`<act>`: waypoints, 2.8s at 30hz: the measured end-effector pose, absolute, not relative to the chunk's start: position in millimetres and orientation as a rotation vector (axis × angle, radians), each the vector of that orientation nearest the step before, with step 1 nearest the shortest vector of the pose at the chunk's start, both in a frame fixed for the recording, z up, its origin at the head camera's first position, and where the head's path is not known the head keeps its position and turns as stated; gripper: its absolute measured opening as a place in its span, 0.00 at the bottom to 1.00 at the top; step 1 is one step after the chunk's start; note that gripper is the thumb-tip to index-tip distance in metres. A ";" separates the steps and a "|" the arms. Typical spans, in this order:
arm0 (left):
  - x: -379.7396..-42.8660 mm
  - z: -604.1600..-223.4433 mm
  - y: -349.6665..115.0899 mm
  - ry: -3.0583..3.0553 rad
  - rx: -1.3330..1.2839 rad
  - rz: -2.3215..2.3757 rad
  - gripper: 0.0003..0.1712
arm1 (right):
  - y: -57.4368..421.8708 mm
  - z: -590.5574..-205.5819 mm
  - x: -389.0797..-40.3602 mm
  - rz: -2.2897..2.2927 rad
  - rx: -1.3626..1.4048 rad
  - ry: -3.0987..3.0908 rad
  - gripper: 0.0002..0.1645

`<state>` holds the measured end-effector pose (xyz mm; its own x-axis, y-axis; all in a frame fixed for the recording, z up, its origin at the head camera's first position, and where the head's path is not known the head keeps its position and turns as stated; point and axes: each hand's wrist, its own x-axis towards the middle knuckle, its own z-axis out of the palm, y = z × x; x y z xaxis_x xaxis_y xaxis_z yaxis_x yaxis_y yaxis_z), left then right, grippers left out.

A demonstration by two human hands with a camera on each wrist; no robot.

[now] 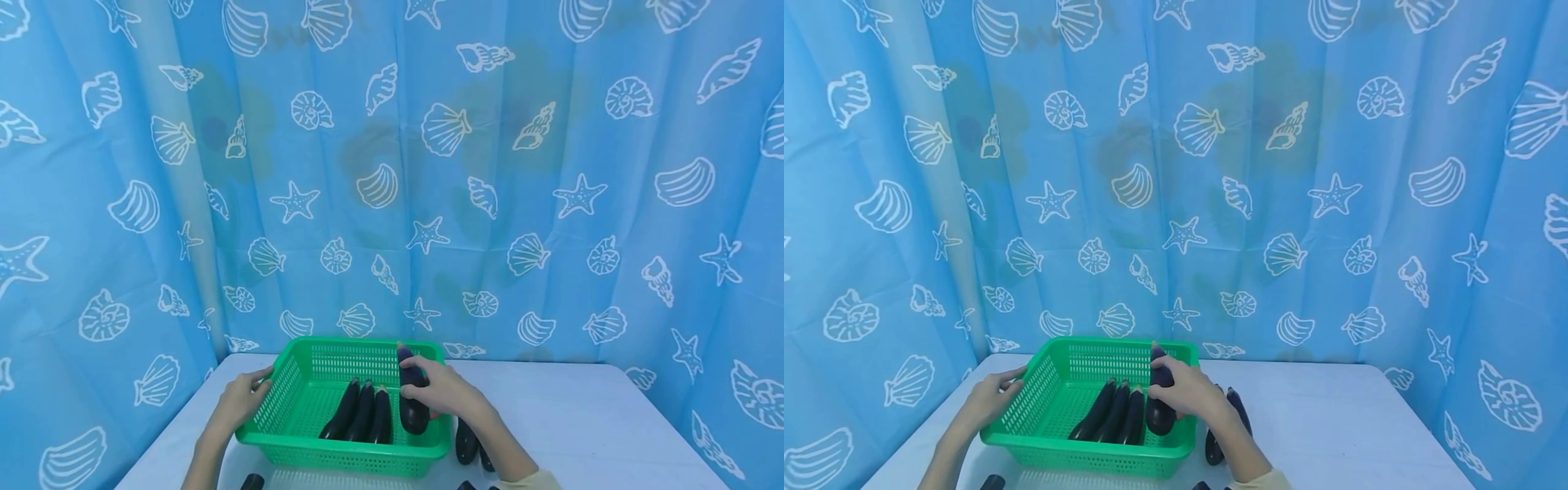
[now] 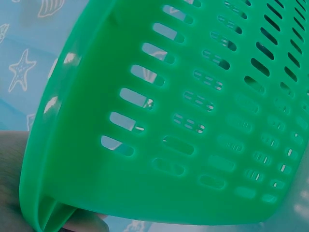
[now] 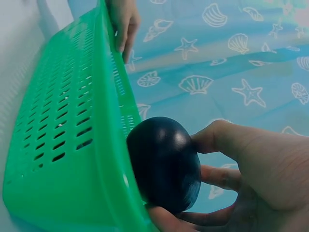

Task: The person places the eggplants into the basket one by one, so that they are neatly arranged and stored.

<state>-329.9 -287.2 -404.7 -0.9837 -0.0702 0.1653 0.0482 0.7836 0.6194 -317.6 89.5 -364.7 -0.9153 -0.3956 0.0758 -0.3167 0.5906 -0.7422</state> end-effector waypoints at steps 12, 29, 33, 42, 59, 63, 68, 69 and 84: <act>-331.0 -404.6 -288.1 -2.810 0.019 -0.958 0.26 | 78.7 -369.8 -318.6 -1.233 -0.639 2.689 0.31; -331.6 -404.1 -287.4 -2.808 0.025 -0.951 0.26 | 56.8 -382.9 -315.6 -1.194 -0.571 2.678 0.27; -331.3 -403.5 -286.7 -2.808 0.028 -0.955 0.26 | 52.9 -385.1 -314.8 -1.156 -0.574 2.687 0.27; -330.7 -402.2 -286.9 -2.821 0.036 -0.955 0.26 | 46.8 -389.1 -317.4 -1.063 -0.527 2.739 0.27; -329.1 -404.2 -286.7 -2.787 0.011 -0.989 0.26 | 44.2 -386.0 -324.1 -1.034 -0.453 2.714 0.27; -329.5 -404.7 -287.2 -2.785 0.011 -0.987 0.26 | 43.9 -385.9 -325.0 -1.010 -0.445 2.720 0.28; -329.8 -405.1 -287.3 -2.787 0.013 -0.984 0.26 | 42.2 -386.2 -325.1 -1.022 -0.418 2.703 0.27; -329.9 -405.1 -287.3 -2.788 0.012 -0.984 0.26 | 41.8 -386.6 -325.1 -1.026 -0.410 2.697 0.27; -329.2 -403.1 -286.3 -2.789 0.007 -0.975 0.26 | 40.4 -386.9 -325.5 -1.000 -0.388 2.693 0.26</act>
<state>-329.2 -286.3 -403.1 -0.9825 -0.0661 0.1741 0.0568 0.7839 0.6183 -325.5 40.4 -386.9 -0.9353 -0.3283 -0.1322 -0.1623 0.7299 -0.6640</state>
